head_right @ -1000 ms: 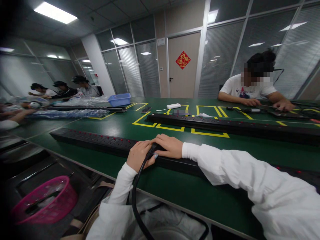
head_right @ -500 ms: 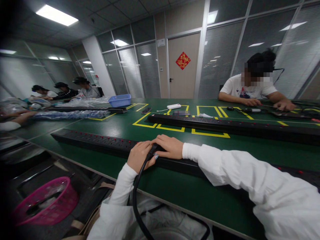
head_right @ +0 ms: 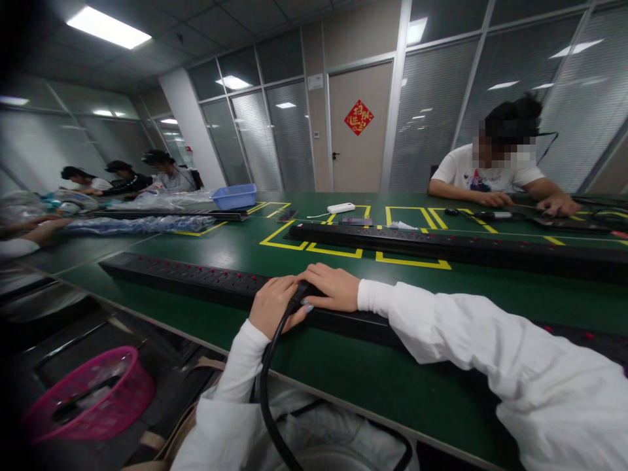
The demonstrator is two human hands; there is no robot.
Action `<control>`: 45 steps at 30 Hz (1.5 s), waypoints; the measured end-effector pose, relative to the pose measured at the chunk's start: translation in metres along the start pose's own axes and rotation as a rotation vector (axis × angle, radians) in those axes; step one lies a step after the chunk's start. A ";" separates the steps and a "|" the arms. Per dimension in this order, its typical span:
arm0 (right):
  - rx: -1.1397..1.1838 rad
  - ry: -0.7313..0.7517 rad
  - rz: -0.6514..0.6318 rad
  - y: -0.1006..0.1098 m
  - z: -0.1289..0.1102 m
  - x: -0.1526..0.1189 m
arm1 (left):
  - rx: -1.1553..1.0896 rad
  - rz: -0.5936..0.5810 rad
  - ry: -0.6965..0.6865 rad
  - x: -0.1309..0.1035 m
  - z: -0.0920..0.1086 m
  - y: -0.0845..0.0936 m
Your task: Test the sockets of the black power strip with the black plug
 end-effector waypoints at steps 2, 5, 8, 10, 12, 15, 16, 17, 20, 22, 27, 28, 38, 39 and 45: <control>-0.003 -0.001 -0.002 0.000 0.000 0.000 | -0.002 -0.003 -0.003 0.000 0.000 0.000; -0.003 -0.006 -0.004 0.000 0.000 0.000 | -0.006 0.001 -0.004 0.001 0.000 0.000; 0.002 -0.013 -0.002 0.001 0.000 0.001 | -0.009 0.015 0.003 0.001 0.000 0.001; 0.002 -0.015 -0.004 0.001 0.000 0.001 | -0.009 0.016 0.004 0.001 0.001 0.002; 0.000 -0.013 -0.004 0.001 -0.001 0.000 | -0.009 0.016 0.000 0.001 0.001 0.002; 0.005 -0.010 0.000 0.001 -0.001 0.000 | -0.012 0.025 -0.007 0.001 0.001 0.003; 0.007 -0.010 0.002 0.001 -0.001 0.000 | -0.012 0.026 -0.010 0.001 0.001 0.003; 0.008 -0.009 0.002 0.001 -0.001 0.000 | -0.013 0.026 -0.014 0.001 0.001 0.003; 0.007 -0.013 0.000 0.001 -0.001 0.000 | -0.017 0.026 -0.017 0.001 0.000 0.002; 0.005 -0.017 -0.002 0.000 0.000 0.000 | -0.016 0.021 -0.014 0.000 0.000 0.002; -0.003 -0.015 0.000 -0.001 0.000 0.001 | -0.009 0.016 -0.017 0.000 0.001 0.002; -0.001 -0.016 0.002 0.000 0.000 0.000 | -0.009 0.019 -0.017 0.000 0.001 0.002; -0.006 -0.013 -0.002 0.000 0.000 0.000 | -0.018 0.002 0.002 0.000 0.000 0.000; -0.007 -0.014 -0.003 0.000 0.000 0.000 | -0.020 0.003 0.002 0.000 0.000 0.000; -0.007 -0.024 -0.011 0.000 0.000 0.000 | -0.025 0.007 0.000 0.000 0.000 0.000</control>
Point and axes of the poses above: each hand's wrist, its own x-axis towards the middle knuckle, its own y-axis out of the back of the hand, z = x × y, the point moved 6 cm from there along x, towards the middle knuckle, and after that the axes turned 1 degree about y, right-handed, at the moved point
